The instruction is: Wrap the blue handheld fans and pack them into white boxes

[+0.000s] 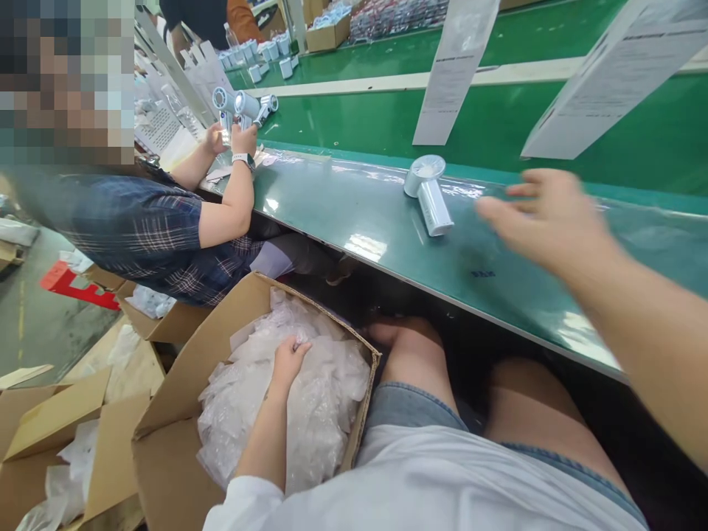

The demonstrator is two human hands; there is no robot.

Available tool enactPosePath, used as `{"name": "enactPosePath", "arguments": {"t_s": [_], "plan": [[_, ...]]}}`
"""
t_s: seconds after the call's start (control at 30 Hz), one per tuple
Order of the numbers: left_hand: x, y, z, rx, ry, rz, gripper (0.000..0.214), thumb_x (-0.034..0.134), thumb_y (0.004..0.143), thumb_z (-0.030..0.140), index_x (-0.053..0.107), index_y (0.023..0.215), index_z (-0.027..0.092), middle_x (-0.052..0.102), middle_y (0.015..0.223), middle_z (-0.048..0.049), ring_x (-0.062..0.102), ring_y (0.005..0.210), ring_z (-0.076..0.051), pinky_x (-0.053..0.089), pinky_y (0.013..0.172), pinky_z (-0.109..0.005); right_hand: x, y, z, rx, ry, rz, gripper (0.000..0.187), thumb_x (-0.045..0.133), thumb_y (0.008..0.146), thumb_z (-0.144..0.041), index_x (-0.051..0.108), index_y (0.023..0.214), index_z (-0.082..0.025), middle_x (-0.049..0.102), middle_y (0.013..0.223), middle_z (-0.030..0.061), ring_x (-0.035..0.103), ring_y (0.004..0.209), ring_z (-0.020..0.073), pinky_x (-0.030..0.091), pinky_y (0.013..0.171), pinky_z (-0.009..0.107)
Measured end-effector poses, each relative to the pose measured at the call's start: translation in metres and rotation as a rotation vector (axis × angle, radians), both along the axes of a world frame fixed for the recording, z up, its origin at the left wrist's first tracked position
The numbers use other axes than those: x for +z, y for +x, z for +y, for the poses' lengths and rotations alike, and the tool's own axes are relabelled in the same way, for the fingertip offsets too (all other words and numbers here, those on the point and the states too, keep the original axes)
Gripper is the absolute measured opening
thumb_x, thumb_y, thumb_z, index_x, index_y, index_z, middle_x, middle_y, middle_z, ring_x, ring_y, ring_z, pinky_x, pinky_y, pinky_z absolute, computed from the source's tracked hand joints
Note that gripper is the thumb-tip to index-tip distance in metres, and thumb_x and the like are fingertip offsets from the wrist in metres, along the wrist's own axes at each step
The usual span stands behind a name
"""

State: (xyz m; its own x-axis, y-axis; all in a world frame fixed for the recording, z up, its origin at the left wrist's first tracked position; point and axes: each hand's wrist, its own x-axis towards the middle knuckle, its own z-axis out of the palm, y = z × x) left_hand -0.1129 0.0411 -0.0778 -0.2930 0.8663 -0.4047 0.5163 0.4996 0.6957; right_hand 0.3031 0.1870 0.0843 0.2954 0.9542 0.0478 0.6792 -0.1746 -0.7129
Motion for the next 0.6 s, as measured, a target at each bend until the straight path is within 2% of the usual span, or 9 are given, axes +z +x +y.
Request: {"name": "enactPosePath", "arguments": {"t_s": [0.07, 0.1, 0.2, 0.27, 0.33, 0.4, 0.43, 0.5, 0.6], "plan": [[0.016, 0.013, -0.015, -0.011, 0.026, -0.122, 0.027, 0.063, 0.073, 0.044, 0.065, 0.074, 0.017, 0.056, 0.066, 0.0019, 0.049, 0.068, -0.014, 0.037, 0.066, -0.025, -0.003, -0.034, 0.024, 0.013, -0.067, -0.038, 0.098, 0.072, 0.074, -0.055, 0.03, 0.143, -0.001, 0.048, 0.134, 0.0286, 0.049, 0.121, 0.0373, 0.042, 0.096, 0.049], [0.023, 0.02, -0.024, -0.012, 0.028, -0.185, 0.03, 0.064, 0.071, 0.046, 0.066, 0.074, 0.016, 0.056, 0.065, 0.0015, 0.048, 0.065, -0.013, 0.037, 0.064, -0.025, -0.005, -0.048, 0.036, 0.027, -0.104, -0.054, 0.099, 0.076, 0.069, -0.052, 0.032, 0.141, 0.0, 0.048, 0.132, 0.0286, 0.046, 0.123, 0.0397, 0.04, 0.098, 0.051], [0.033, 0.04, -0.046, 0.034, 0.028, -0.337, 0.036, 0.069, 0.063, 0.05, 0.066, 0.069, 0.014, 0.052, 0.057, 0.002, 0.042, 0.054, -0.01, 0.034, 0.055, -0.024, -0.007, -0.07, 0.058, 0.016, -0.124, -0.034, 0.071, 0.079, 0.065, -0.025, 0.048, 0.126, -0.008, 0.054, 0.122, 0.022, 0.048, 0.118, 0.0385, 0.04, 0.097, 0.054], [0.036, 0.053, -0.056, 0.094, 0.05, -0.394, 0.039, 0.071, 0.062, 0.052, 0.065, 0.068, 0.014, 0.048, 0.054, 0.0037, 0.039, 0.051, -0.008, 0.032, 0.051, -0.022, -0.003, -0.066, 0.054, 0.016, -0.137, 0.186, 0.053, 0.072, 0.063, -0.012, 0.054, 0.113, -0.013, 0.057, 0.113, 0.0165, 0.055, 0.107, 0.0325, 0.043, 0.094, 0.052], [0.039, 0.065, -0.06, 0.167, 0.091, -0.448, 0.039, 0.071, 0.063, 0.052, 0.062, 0.07, 0.015, 0.047, 0.055, 0.005, 0.038, 0.05, -0.007, 0.031, 0.05, -0.021, 0.003, -0.059, 0.032, 0.082, -0.193, 0.487, 0.04, 0.067, 0.063, -0.011, 0.055, 0.102, -0.016, 0.059, 0.104, 0.0117, 0.06, 0.091, 0.025, 0.049, 0.086, 0.046], [0.043, 0.079, -0.061, 0.22, 0.147, -0.534, 0.037, 0.072, 0.065, 0.05, 0.061, 0.071, 0.016, 0.048, 0.058, 0.0052, 0.04, 0.052, -0.007, 0.033, 0.05, -0.02, 0.005, -0.055, -0.009, 0.25, -0.292, 0.798, 0.037, 0.065, 0.064, -0.017, 0.056, 0.1, -0.017, 0.062, 0.096, 0.0079, 0.061, 0.076, 0.018, 0.053, 0.076, 0.037], [0.045, 0.085, -0.06, 0.228, 0.173, -0.577, 0.035, 0.072, 0.066, 0.047, 0.06, 0.071, 0.016, 0.049, 0.059, 0.0049, 0.043, 0.054, -0.007, 0.036, 0.051, -0.02, 0.002, -0.057, -0.034, 0.383, -0.372, 1.006, 0.042, 0.066, 0.064, -0.02, 0.056, 0.105, -0.018, 0.063, 0.095, 0.0068, 0.06, 0.072, 0.0158, 0.053, 0.072, 0.034], [0.05, 0.098, -0.058, 0.196, 0.207, -0.617, 0.029, 0.073, 0.067, 0.041, 0.058, 0.07, 0.016, 0.052, 0.061, 0.0042, 0.047, 0.055, -0.009, 0.04, 0.053, -0.021, -0.012, -0.066, -0.088, 0.603, -0.586, 1.363, 0.06, 0.073, 0.061, -0.028, 0.053, 0.117, -0.018, 0.065, 0.093, 0.007, 0.062, 0.071, 0.0158, 0.052, 0.069, 0.031], [0.054, 0.114, -0.056, 0.119, 0.252, -0.581, 0.022, 0.074, 0.065, 0.031, 0.062, 0.074, 0.015, 0.06, 0.066, 0.0011, 0.054, 0.062, -0.011, 0.044, 0.059, -0.023, -0.047, -0.088, -0.157, 0.716, -0.882, 1.512, 0.05, 0.074, 0.072, -0.042, 0.056, 0.11, -0.015, 0.067, 0.09, 0.0091, 0.063, 0.07, 0.0146, 0.051, 0.066, 0.027]]}}
